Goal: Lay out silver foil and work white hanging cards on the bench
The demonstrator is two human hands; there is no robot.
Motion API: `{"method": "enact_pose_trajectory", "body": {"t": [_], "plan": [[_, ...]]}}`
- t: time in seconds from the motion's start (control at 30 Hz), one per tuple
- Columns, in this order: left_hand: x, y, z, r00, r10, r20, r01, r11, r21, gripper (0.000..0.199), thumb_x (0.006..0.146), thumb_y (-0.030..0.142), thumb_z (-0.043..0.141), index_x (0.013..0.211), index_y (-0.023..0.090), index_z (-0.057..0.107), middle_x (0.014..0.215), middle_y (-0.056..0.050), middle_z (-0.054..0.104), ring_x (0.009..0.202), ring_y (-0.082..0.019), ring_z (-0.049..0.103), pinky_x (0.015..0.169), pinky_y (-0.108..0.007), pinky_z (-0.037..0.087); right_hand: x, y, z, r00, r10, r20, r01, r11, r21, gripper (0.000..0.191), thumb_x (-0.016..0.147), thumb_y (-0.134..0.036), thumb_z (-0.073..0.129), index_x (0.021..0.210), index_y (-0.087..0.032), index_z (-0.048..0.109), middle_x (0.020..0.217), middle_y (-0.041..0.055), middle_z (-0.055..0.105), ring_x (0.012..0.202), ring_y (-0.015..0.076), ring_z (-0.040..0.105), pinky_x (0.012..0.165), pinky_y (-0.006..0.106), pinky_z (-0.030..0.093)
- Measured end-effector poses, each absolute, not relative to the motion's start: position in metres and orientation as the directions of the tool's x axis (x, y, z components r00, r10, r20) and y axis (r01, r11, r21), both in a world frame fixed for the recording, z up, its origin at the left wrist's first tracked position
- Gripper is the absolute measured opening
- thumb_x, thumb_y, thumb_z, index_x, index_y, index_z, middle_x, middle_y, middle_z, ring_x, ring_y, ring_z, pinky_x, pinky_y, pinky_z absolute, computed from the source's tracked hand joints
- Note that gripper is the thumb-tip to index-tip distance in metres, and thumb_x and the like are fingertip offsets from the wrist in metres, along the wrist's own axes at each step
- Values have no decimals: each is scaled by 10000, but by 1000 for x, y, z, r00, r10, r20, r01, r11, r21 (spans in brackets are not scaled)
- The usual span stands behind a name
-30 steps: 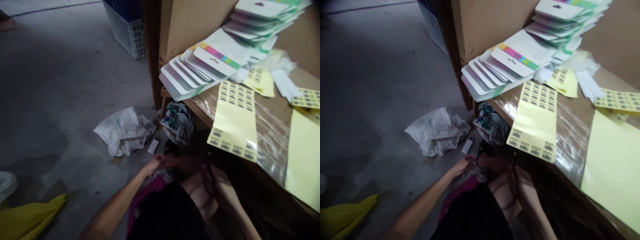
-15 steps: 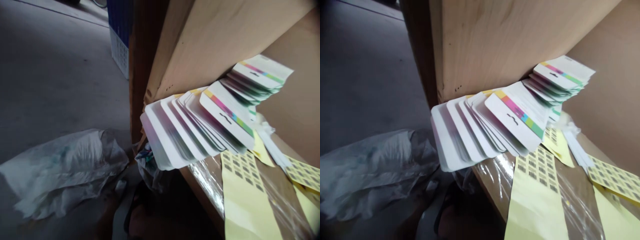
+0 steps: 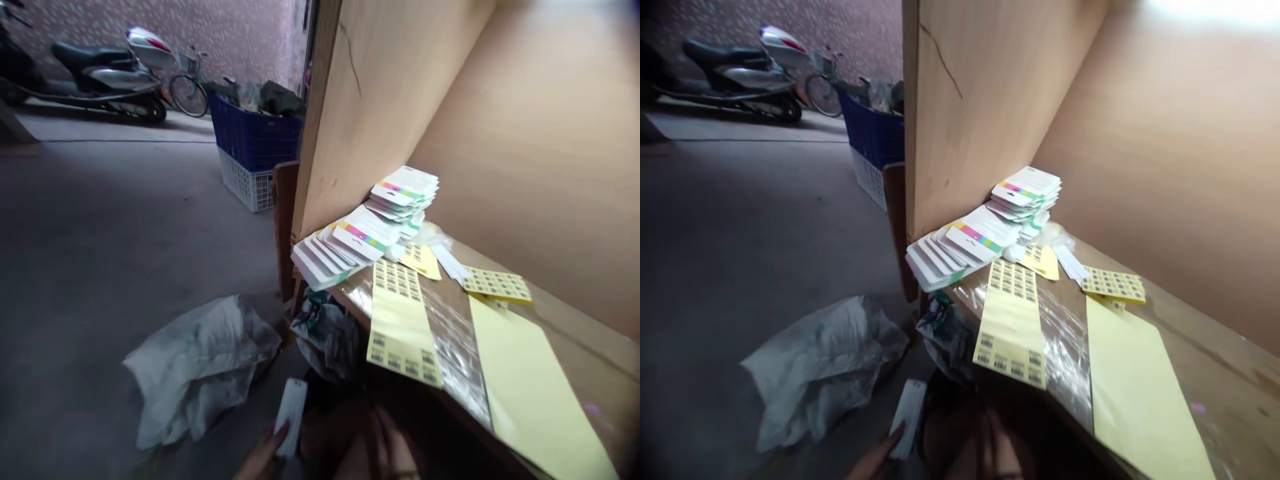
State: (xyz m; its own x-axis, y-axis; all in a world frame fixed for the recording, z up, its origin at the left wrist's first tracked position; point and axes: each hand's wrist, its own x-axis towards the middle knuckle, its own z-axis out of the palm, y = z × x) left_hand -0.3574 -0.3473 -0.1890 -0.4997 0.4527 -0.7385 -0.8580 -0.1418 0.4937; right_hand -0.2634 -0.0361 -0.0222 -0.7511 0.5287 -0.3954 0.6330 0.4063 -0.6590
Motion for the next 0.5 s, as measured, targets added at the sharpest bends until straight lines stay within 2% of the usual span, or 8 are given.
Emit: {"method": "enact_pose_trajectory", "body": {"t": [0.07,0.13,0.17,0.2,0.27,0.3,0.37,0.5], "plan": [[-349,-372,-135,-503,489,-713,-863,-233,449,748,749,563,808,1312,169,514,1219,-150,658,1057,-287,669,775,-359,561,-258,-67,-17,-800,503,-327,563,440,-700,682,949,-651,460,1424,-180,593,1489,142,478,1445,316,379,1217,466,262],[-349,-401,-83,-484,526,-699,-875,-299,380,854,785,568,770,1420,105,436,1314,-223,597,1138,-372,634,930,-503,542,-270,-85,-4,-895,357,-269,418,456,-786,685,986,-620,364,1360,-79,559,1289,210,587,1210,295,564,1075,454,408],[-352,-417,-60,-530,509,-678,-847,-293,442,907,788,583,764,1472,117,393,1376,-234,554,1157,-389,621,941,-519,531,-281,-92,6,-943,241,-229,316,437,-842,648,983,-619,336,1223,-62,562,999,195,633,891,267,613,823,425,488],[-356,-433,-40,-578,494,-650,-812,-267,520,951,777,598,771,1503,137,364,1438,-226,506,1184,-387,604,960,-512,520,-293,-98,19,-973,147,-179,226,429,-875,567,970,-621,367,1058,-96,564,857,139,603,757,217,561,715,367,463],[-365,-464,-5,-710,502,-493,-612,-95,785,898,832,606,736,1536,175,380,1539,-171,416,1291,-350,533,1048,-454,467,-311,-113,55,-994,82,-74,101,408,-908,466,942,-590,482,877,-131,527,816,84,546,737,161,476,683,303,407],[-369,-479,11,-769,526,-364,-410,31,911,794,881,559,714,1524,183,439,1543,-139,422,1353,-313,481,1118,-395,402,-314,-122,75,-997,74,-20,47,387,-921,442,972,-559,484,913,-125,540,853,70,528,769,144,449,701,281,389],[-374,-500,41,-830,546,-117,-69,108,992,657,877,455,753,1460,225,556,1522,-78,458,1411,-262,413,1160,-295,321,-306,-145,116,-993,99,72,-40,293,-955,418,1018,-524,489,1040,-116,578,850,45,480,741,112,399,657,251,342],[-370,-499,100,-908,411,87,-115,-443,889,870,708,435,869,1474,258,496,1181,-85,610,1015,-218,604,862,-281,500,-251,-191,167,-993,85,79,-64,161,-985,415,1050,-511,486,1192,-129,565,771,10,384,648,75,317,591,231,286]]}}
